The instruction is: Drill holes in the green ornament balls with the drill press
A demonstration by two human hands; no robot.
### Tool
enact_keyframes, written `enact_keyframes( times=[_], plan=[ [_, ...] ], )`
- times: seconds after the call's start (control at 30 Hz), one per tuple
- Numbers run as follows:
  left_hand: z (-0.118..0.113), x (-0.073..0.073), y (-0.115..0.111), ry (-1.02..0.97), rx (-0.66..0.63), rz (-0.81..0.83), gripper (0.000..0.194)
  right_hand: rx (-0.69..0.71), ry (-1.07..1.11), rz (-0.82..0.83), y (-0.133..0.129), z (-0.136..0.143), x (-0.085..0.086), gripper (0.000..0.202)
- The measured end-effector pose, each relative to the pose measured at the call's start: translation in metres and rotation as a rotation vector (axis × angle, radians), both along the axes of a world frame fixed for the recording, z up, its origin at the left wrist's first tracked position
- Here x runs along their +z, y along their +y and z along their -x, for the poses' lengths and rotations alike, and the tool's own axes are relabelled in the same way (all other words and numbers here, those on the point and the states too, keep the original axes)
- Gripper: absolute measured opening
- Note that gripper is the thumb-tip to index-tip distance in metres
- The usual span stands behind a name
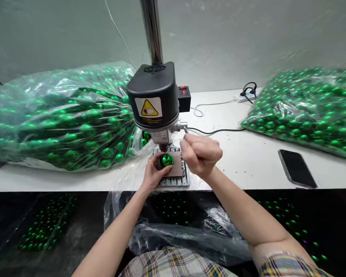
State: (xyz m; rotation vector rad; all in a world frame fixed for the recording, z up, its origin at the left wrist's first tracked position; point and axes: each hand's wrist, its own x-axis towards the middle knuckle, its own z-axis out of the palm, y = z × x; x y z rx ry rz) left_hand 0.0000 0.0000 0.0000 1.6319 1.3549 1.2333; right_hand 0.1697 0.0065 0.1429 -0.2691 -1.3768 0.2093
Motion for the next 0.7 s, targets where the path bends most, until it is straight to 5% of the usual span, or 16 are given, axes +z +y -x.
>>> enact_keyframes(
  times=[0.2,0.3,0.47,0.57,0.7],
  plan=[
    [-0.004,0.011,-0.006,0.014,0.087,-0.032,0.046,0.149,0.237,0.526,0.035,0.004,0.077,0.051],
    [0.002,0.03,-0.036,0.175,0.146,-0.053,0.038,0.234,0.227,0.635,0.055,-0.001,0.088,0.055],
    [0.025,0.053,-0.07,0.444,-0.197,-0.027,0.037,0.294,0.172,0.632,0.066,-0.007,0.084,0.052],
    [0.037,0.061,-0.031,0.512,-0.12,-0.097,0.021,0.295,0.21,0.621,0.064,-0.006,0.083,0.05],
    [0.041,0.071,0.055,0.928,0.0,0.033,0.05,0.297,0.22,0.613,0.062,-0.004,0.083,0.05]
  ],
)
